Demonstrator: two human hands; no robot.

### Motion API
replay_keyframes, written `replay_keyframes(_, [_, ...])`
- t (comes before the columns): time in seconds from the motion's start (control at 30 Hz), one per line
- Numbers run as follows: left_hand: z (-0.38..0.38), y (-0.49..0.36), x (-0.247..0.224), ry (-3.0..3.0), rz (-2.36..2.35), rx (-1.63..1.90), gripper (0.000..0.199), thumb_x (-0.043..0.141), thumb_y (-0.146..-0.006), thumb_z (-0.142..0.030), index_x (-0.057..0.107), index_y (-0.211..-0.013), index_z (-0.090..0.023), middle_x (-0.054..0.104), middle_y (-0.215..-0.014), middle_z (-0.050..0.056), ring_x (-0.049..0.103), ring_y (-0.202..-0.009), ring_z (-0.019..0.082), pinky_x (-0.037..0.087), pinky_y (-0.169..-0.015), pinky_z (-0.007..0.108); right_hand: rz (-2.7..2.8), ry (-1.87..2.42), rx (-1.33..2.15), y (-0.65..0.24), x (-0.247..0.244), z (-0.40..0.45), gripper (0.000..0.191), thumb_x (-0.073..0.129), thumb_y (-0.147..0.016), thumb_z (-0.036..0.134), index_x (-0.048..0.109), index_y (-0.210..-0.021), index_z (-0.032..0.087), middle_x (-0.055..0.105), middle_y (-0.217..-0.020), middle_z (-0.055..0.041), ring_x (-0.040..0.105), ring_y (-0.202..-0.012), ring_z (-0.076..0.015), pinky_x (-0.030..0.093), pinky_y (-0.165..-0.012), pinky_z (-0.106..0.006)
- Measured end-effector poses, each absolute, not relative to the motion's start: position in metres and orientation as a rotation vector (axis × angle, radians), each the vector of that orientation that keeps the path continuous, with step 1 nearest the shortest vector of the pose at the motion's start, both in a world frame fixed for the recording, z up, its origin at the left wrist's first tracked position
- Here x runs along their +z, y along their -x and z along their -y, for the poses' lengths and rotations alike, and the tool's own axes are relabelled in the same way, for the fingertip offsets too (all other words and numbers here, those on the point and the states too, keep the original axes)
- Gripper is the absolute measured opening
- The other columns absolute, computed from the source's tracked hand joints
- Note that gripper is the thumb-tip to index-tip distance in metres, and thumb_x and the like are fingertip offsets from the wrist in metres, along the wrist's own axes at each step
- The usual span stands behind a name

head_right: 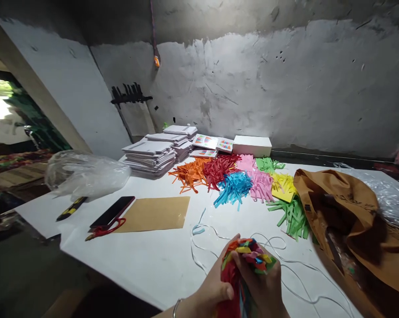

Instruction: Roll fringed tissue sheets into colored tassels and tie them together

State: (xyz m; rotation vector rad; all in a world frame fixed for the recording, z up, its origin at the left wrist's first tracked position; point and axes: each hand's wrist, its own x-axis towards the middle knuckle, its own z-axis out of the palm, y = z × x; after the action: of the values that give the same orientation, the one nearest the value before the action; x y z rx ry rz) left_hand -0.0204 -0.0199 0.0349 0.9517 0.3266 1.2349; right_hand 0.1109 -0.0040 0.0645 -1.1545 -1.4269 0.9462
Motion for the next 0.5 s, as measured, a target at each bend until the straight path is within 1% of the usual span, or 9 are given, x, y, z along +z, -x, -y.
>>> replay_keyframes(0.07, [0.023, 0.017, 0.041, -1.032, -0.341, 1.236, 0.101, 0.089, -0.059, -0.058, 0.05, -0.144, -0.021, 0.055, -0.143, 0.018, 0.048, -0.134, 0.043, 0.039, -0.111, 0.054, 1.521, 1.123, 0.866, -0.109, 0.063, -0.002, 0.03, 0.076, -0.079, 0.051, 0.072, -0.085, 0.021, 0.074, -0.084, -0.01, 0.071, -0.075, -0.0282, 0.059, -0.068, -0.038])
replay_keyframes(0.1, [0.023, 0.018, 0.044, -1.096, -0.4, 1.222, 0.093, 0.089, -0.06, -0.054, 0.056, -0.14, -0.019, 0.06, -0.137, 0.018, 0.051, -0.131, 0.043, 0.042, -0.109, 0.054, 1.571, 1.11, 0.851, -0.108, 0.062, -0.006, 0.028, 0.074, -0.081, 0.05, 0.072, -0.084, 0.022, 0.073, -0.08, -0.0092, 0.07, -0.072, -0.0275, 0.058, -0.067, -0.038])
replay_keyframes(0.2, [0.018, 0.032, 0.054, -1.196, -0.659, 1.195, 0.071, 0.089, -0.066, -0.042, 0.067, -0.129, -0.019, 0.069, -0.126, 0.014, 0.059, -0.123, 0.041, 0.045, -0.107, 0.051, 1.698, 1.044, 0.886, -0.106, 0.062, -0.017, 0.028, 0.073, -0.081, 0.051, 0.072, -0.085, 0.024, 0.071, -0.078, -0.0067, 0.069, -0.075, -0.0268, 0.056, -0.072, -0.038])
replay_keyframes(0.27, [0.009, 0.05, 0.059, -1.193, -0.76, 1.194, 0.066, 0.088, -0.067, -0.04, 0.069, -0.127, -0.02, 0.069, -0.128, 0.012, 0.059, -0.123, 0.04, 0.044, -0.108, 0.051, 1.727, 0.961, 0.98, -0.109, 0.064, -0.024, 0.039, 0.073, -0.081, 0.054, 0.069, -0.107, 0.025, 0.07, -0.086, -0.0052, 0.068, -0.082, -0.0253, 0.055, -0.076, -0.036])
replay_keyframes(0.33, [0.0, 0.072, 0.066, -1.163, -0.754, 1.235, 0.07, 0.089, -0.065, -0.038, 0.067, -0.129, -0.02, 0.065, -0.135, 0.013, 0.056, -0.126, 0.041, 0.043, -0.109, 0.05, 1.717, 0.89, 1.123, -0.121, 0.067, -0.03, 0.061, 0.073, -0.082, 0.053, 0.054, -0.133, 0.026, 0.065, -0.087, -0.0017, 0.064, -0.078, -0.0203, 0.054, -0.07, -0.031])
replay_keyframes(0.37, [-0.004, 0.085, 0.07, -1.135, -0.738, 1.27, 0.073, 0.09, -0.064, -0.036, 0.065, -0.131, -0.021, 0.064, -0.137, 0.014, 0.056, -0.127, 0.041, 0.044, -0.108, 0.049, 1.706, 0.875, 1.183, -0.13, 0.068, -0.033, 0.067, 0.073, -0.083, 0.052, 0.047, -0.14, 0.026, 0.061, -0.084, 0.0004, 0.061, -0.074, -0.0175, 0.051, -0.066, -0.028])
replay_keyframes(0.4, [-0.009, 0.099, 0.074, -1.089, -0.729, 1.317, 0.077, 0.091, -0.062, -0.034, 0.063, -0.133, -0.021, 0.062, -0.138, 0.014, 0.056, -0.127, 0.04, 0.046, -0.106, 0.047, 1.698, 0.885, 1.216, -0.142, 0.068, -0.037, 0.066, 0.072, -0.085, 0.051, 0.045, -0.141, 0.027, 0.057, -0.08, 0.0022, 0.057, -0.069, -0.0152, 0.049, -0.062, -0.025])
replay_keyframes(0.43, [-0.012, 0.114, 0.078, -1.041, -0.755, 1.369, 0.08, 0.091, -0.061, -0.033, 0.061, -0.135, -0.023, 0.063, -0.138, 0.013, 0.057, -0.126, 0.04, 0.049, -0.104, 0.045, 1.699, 0.925, 1.205, -0.155, 0.067, -0.041, 0.057, 0.069, -0.088, 0.05, 0.05, -0.137, 0.026, 0.055, -0.077, 0.0031, 0.054, -0.066, -0.0138, 0.046, -0.058, -0.023])
replay_keyframes(0.5, [-0.018, 0.144, 0.086, -0.977, -0.906, 1.451, 0.081, 0.089, -0.061, -0.033, 0.058, -0.135, -0.021, 0.069, -0.13, 0.012, 0.062, -0.119, 0.039, 0.053, -0.096, 0.043, 1.754, 1.037, 1.069, -0.181, 0.061, -0.047, 0.035, 0.063, -0.093, 0.05, 0.064, -0.116, 0.024, 0.058, -0.077, 0.0009, 0.057, -0.068, -0.0144, 0.046, -0.059, -0.023])
